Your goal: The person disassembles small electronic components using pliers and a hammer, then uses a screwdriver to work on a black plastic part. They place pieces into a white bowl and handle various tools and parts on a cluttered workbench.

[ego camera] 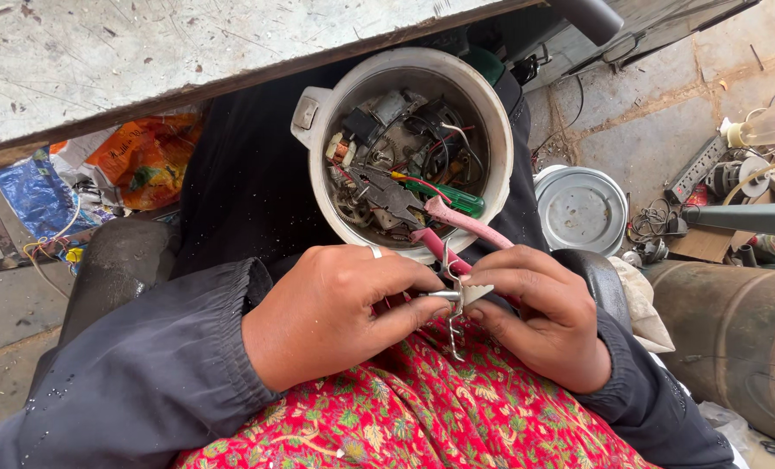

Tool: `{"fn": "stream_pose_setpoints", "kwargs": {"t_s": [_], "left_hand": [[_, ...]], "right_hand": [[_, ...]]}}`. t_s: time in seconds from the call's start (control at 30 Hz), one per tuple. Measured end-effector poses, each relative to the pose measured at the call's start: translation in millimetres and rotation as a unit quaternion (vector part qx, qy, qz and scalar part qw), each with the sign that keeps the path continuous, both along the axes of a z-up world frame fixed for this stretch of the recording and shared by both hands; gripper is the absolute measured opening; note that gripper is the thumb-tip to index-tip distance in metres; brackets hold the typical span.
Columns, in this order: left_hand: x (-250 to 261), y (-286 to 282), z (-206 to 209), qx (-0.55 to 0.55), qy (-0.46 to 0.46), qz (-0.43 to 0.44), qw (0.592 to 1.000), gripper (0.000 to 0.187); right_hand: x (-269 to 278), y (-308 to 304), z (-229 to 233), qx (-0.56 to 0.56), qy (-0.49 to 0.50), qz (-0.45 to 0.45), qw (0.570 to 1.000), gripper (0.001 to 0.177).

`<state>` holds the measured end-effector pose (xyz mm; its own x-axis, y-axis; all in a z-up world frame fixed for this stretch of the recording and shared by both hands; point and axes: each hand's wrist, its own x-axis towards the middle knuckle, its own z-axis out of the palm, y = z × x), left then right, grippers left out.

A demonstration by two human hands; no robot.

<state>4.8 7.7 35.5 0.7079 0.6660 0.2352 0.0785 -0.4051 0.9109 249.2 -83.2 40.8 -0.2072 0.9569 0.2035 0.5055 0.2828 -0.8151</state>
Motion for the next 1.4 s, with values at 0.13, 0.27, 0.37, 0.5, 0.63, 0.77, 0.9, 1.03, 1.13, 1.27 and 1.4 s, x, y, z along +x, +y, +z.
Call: {"fn": "stream_pose_setpoints", "kwargs": {"t_s": [0.13,0.27,0.37,0.5,0.63,0.77,0.9,1.03,1.13,1.27,1.4], "left_hand": [[-0.2,-1.8,-0.7,0.007,0.006,-0.007,1.0,0.017],[0.5,-2.5,-0.2,0.016,-0.003,-0.011,1.0,0.018],[0.4,-4.1,0.8,0.036,-0.01,-0.008,0.999,0.018],[0.4,-5.8,0.0,0.034,-0.003,-0.004,0.999,0.018],[4.0,-6.6,-6.0,-0.005,0.008,-0.017,1.0,0.017],[5.9,-5.1,-14.7,-0.082,-0.004,-0.064,0.995,0.021],[11.6,-5.0,-23.4,-0.165,-0.029,-0.101,0.981,0.02],[12.2,-5.4,-24.9,-0.185,-0.035,-0.098,0.977,0.02],[13.7,-6.8,-24.3,-0.202,-0.034,-0.091,0.975,0.019],[13.7,-6.7,-23.6,-0.221,-0.021,-0.096,0.97,0.019],[13.3,-7.1,-23.7,-0.28,-0.023,-0.115,0.953,0.019]], "right_hand": [[-0.5,-2.6,-1.6,0.036,-0.028,0.002,0.999,0.022],[0.8,-5.4,-1.3,0.037,-0.025,-0.003,0.999,0.021],[1.2,-6.3,-3.5,0.026,-0.007,-0.006,1.0,0.018],[0.0,-9.3,-4.4,0.029,-0.01,-0.014,0.999,0.017],[-2.3,-9.0,-5.1,0.09,-0.044,-0.01,0.995,0.02],[-2.9,-8.5,1.0,0.124,-0.047,0.006,0.991,0.026],[0.5,-7.5,7.6,0.119,-0.04,0.042,0.991,0.033],[2.0,-7.6,6.9,0.11,-0.024,0.046,0.993,0.035],[2.6,-8.2,6.6,0.099,-0.015,0.042,0.994,0.035],[3.1,-7.2,7.8,0.084,-0.018,0.05,0.995,0.034],[5.5,-3.6,10.0,0.107,-0.042,0.101,0.988,0.031]]}}
